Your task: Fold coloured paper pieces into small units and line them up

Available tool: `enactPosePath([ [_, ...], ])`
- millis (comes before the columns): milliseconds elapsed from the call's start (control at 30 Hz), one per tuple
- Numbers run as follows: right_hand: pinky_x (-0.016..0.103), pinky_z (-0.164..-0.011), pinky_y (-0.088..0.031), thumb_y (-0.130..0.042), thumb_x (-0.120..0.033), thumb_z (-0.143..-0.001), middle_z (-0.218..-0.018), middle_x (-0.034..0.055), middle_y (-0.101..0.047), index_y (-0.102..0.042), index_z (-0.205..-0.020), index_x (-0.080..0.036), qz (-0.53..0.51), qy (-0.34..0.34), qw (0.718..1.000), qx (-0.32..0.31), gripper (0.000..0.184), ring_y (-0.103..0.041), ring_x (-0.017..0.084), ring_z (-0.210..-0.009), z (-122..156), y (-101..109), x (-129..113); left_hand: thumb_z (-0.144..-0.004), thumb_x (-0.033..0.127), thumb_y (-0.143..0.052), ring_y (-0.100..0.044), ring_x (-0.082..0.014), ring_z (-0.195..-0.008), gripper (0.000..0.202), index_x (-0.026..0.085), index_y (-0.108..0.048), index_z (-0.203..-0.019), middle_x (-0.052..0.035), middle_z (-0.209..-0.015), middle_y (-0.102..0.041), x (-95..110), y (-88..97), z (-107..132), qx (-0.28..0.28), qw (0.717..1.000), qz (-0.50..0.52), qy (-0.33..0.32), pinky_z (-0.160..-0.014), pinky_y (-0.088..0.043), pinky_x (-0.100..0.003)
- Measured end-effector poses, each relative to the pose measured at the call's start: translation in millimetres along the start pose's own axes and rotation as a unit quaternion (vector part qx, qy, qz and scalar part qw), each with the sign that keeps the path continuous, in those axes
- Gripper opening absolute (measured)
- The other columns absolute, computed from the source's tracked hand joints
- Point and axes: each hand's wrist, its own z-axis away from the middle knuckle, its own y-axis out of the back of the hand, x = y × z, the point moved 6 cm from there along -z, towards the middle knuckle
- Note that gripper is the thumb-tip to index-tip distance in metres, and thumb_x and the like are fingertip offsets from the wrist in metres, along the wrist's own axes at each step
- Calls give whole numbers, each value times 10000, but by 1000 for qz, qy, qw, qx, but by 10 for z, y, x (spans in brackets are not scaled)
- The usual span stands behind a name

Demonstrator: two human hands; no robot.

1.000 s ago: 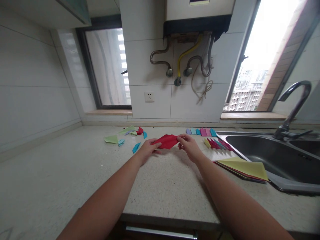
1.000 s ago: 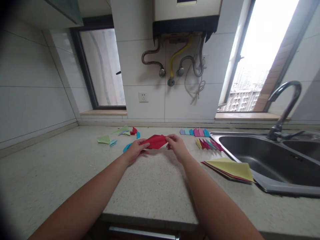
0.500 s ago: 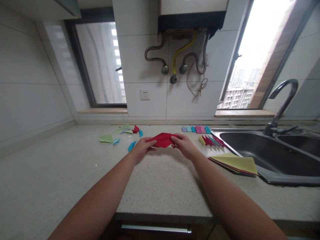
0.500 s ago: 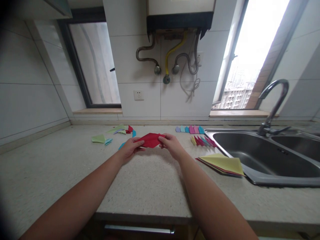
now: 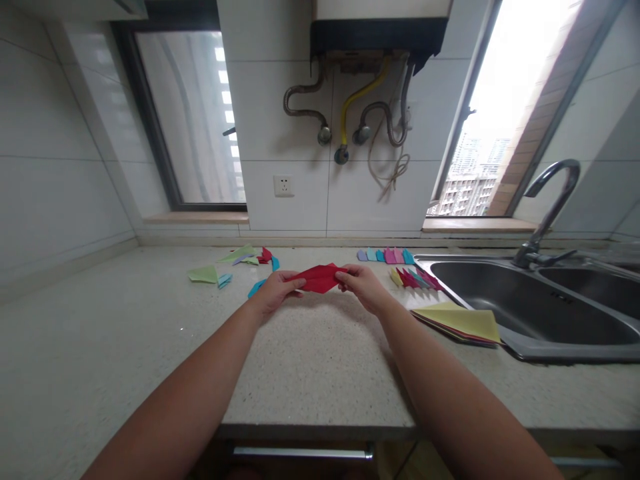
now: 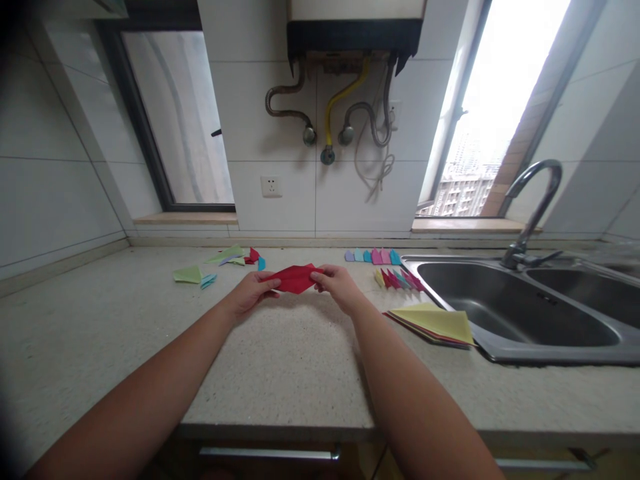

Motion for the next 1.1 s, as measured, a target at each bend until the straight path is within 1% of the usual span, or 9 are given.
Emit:
enactPosePath([
  [200, 273, -582, -357, -730, -385, -746, -625, 3, -572, -684, -762, -151, 23, 14, 1000, 8, 239, -489, 119, -599, -8, 12, -48, -701, 344, -805, -654, -174, -798, 406, 98, -746, -1019, -151, -979, -734, 5, 3, 10, 0, 1000, 3, 1, -679, -512, -271],
  [333, 271, -576, -354, -727, -379, -745, -623, -2, -568, -668, -754, -158, 8, 29, 999, 20, 229, -483, 117, -592, -8, 53, -86, -722, 347, -792, -675, -179, -811, 416, 107, -731, -1057, -148, -971, -738, 16, 1, 14, 3, 1000, 12, 1, -672, -511, -260],
  [633, 272, -577, -366, -720, -400, -752, -632, 2, -572, -670, -749, -161, 0, 40, 998, 45, 244, -487, 115, -586, -24, 168, -78, -698, 336, -809, -687, -174, -751, 414, 102, -724, -1029, -126, -831, -744, 23, 110, -16, 63, 998, 9, -17, -661, -508, -262],
  [833, 283, -605, -402, -725, -409, -743, -662, 18, -598, -707, -778, -169, 6, 18, 1000, 25, 244, -515, 129, -621, -6, 179, -84, -685, 349, -813, -692, -177, -745, 382, 115, -740, -978, -115, -812, -742, 53, 179, -16, 84, 996, 5, -30, -654, -497, -261],
  [1000, 297, -628, -431, -749, -381, -695, -700, 33, -634, -740, -833, -169, 37, 15, 998, 53, 253, -534, 138, -641, -6, 265, -84, -679, 360, -811, -695, -185, -756, 404, 128, -744, -1003, -116, -846, -744, 68, 196, -18, 95, 995, -13, -40, -643, -484, -260],
  [1100, 299, -631, -433, -738, -373, -705, -681, 27, -627, -740, -824, -166, 54, 16, 997, 53, 238, -540, 137, -637, -5, 280, -84, -691, 363, -799, -695, -186, -762, 406, 132, -743, -1021, -116, -852, -743, 64, 191, -26, 92, 995, -27, -42, -645, -483, -261],
])
